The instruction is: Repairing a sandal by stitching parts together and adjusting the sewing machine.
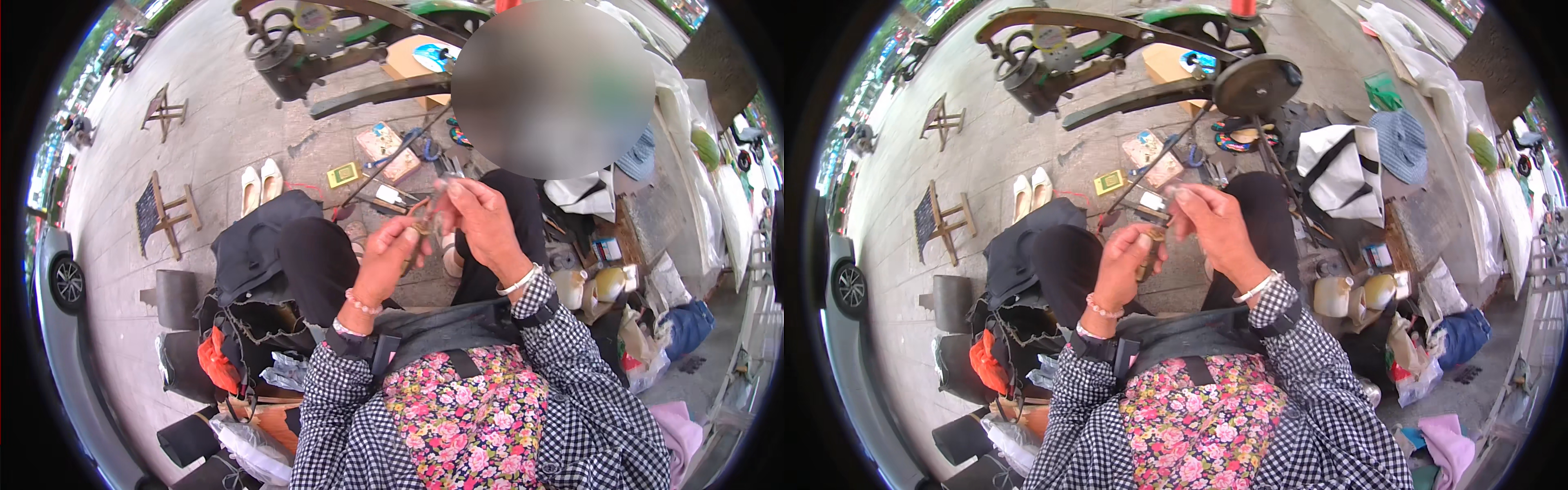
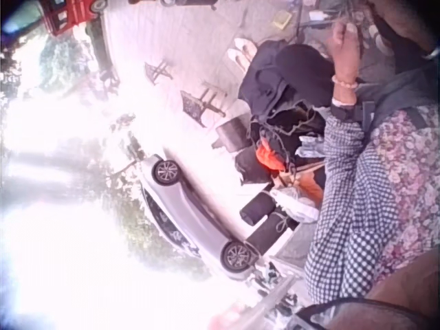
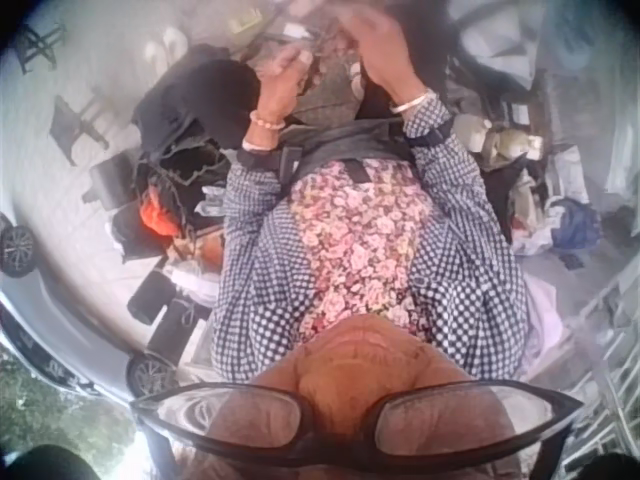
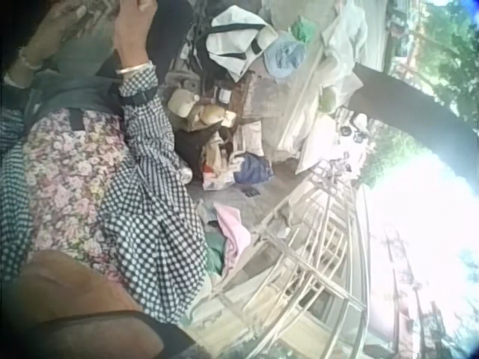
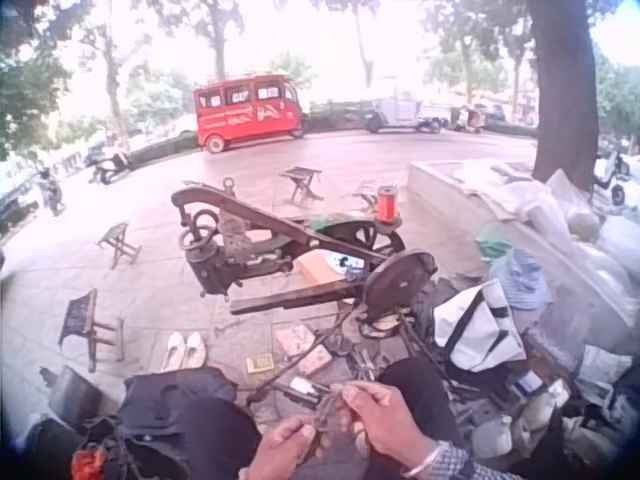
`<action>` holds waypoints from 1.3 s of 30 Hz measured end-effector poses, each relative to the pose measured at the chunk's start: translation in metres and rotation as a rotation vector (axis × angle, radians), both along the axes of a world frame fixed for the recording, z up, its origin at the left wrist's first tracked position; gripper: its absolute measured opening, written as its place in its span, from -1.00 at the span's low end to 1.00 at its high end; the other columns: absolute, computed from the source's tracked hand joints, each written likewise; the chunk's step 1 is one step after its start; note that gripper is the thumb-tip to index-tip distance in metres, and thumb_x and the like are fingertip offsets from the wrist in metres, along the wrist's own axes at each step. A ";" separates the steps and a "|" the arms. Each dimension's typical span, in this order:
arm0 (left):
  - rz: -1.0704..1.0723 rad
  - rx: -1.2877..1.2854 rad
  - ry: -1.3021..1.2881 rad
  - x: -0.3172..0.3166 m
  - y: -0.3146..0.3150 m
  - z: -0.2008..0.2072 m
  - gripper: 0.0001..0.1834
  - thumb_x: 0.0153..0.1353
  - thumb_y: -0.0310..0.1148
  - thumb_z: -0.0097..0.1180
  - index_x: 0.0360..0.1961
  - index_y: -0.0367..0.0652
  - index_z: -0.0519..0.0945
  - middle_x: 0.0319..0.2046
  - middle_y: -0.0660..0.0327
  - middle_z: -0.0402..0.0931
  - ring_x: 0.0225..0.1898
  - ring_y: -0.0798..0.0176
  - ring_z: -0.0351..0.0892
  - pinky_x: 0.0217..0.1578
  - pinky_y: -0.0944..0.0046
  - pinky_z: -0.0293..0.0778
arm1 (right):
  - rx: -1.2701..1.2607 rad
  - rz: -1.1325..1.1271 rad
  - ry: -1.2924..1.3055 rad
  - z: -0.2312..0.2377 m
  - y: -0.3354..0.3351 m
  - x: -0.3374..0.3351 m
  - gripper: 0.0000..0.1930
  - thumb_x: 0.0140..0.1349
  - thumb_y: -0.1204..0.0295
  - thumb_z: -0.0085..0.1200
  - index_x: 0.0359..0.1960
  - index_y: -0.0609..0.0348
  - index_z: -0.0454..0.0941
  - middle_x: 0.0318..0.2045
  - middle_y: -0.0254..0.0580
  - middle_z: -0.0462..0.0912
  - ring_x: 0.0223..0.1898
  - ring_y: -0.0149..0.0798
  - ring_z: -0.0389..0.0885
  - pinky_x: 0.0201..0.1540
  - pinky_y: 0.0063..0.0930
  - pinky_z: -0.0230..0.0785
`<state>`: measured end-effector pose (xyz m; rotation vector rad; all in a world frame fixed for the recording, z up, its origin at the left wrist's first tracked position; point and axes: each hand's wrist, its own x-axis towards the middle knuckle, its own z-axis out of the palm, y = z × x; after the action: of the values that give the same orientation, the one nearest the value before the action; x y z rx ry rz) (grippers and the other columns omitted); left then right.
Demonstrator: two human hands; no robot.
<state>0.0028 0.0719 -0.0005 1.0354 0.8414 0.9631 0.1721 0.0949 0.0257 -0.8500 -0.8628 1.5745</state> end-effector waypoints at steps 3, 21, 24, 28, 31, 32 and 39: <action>0.036 0.077 0.008 0.004 -0.006 -0.010 -0.74 0.21 -0.39 -0.05 -0.09 -0.23 0.40 -0.40 0.24 0.51 -0.39 0.42 0.51 -0.38 0.44 0.44 | -0.101 0.013 -0.102 0.005 -0.003 0.001 -0.78 0.22 0.36 -0.11 -0.32 0.27 0.49 -0.63 -0.41 0.39 -0.65 -0.55 0.32 -0.63 -0.67 0.10; 0.188 0.633 0.365 0.022 0.006 -0.045 -0.71 -0.05 -0.53 0.03 -0.22 -0.29 0.46 -0.33 0.06 0.49 -0.21 0.10 0.48 0.20 0.10 0.05 | 0.013 0.002 -0.115 -0.026 -0.007 0.030 -0.80 0.21 0.49 -0.18 -0.24 0.36 0.44 -0.60 -0.30 0.44 -0.71 -0.47 0.41 -0.63 -0.50 0.46; 0.186 0.640 0.388 0.025 0.007 -0.045 -0.71 -0.05 -0.54 0.04 -0.21 -0.29 0.46 -0.32 0.07 0.49 -0.22 0.13 0.49 0.19 0.12 0.05 | 0.053 -0.058 -0.188 -0.029 -0.005 0.030 -0.82 0.20 0.49 -0.16 -0.29 0.34 0.46 -0.63 -0.32 0.42 -0.73 -0.50 0.39 -0.65 -0.54 0.44; 0.097 0.531 0.406 0.025 0.005 -0.040 -0.71 -0.03 -0.52 0.05 -0.20 -0.28 0.46 -0.34 0.08 0.50 -0.24 0.16 0.50 0.18 0.14 0.07 | 0.057 -0.124 -0.224 -0.030 -0.003 0.027 -0.84 0.18 0.50 -0.16 -0.36 0.32 0.47 -0.66 -0.34 0.40 -0.77 -0.51 0.36 -0.69 -0.60 0.40; 0.100 0.402 0.296 0.027 0.004 -0.043 -0.72 -0.02 -0.51 0.05 -0.20 -0.27 0.47 -0.38 0.11 0.51 -0.27 0.21 0.52 0.18 0.16 0.07 | 0.038 -0.132 -0.228 -0.036 0.000 0.027 -0.85 0.16 0.51 -0.16 -0.37 0.32 0.46 -0.67 -0.35 0.39 -0.78 -0.52 0.34 -0.71 -0.61 0.38; 0.118 0.470 0.359 0.026 0.005 -0.043 -0.73 -0.02 -0.50 0.05 -0.22 -0.27 0.47 -0.40 0.11 0.51 -0.28 0.21 0.52 0.17 0.16 0.08 | 0.038 -0.134 -0.230 -0.037 0.000 0.025 -0.85 0.16 0.51 -0.16 -0.37 0.32 0.46 -0.67 -0.35 0.39 -0.78 -0.52 0.34 -0.71 -0.61 0.38; 0.141 0.678 0.637 0.029 0.001 -0.047 -0.76 -0.01 -0.43 0.04 -0.26 -0.25 0.48 -0.46 0.10 0.48 -0.29 0.13 0.51 0.15 0.11 0.14 | -0.016 -0.147 -0.325 -0.046 -0.002 0.027 -0.86 0.14 0.54 -0.18 -0.39 0.33 0.45 -0.69 -0.36 0.36 -0.80 -0.53 0.31 -0.73 -0.62 0.35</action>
<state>0.0316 0.0729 -0.0474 1.9515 1.1461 1.0808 0.1990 0.0927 -0.0199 -1.1749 -0.9933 1.3364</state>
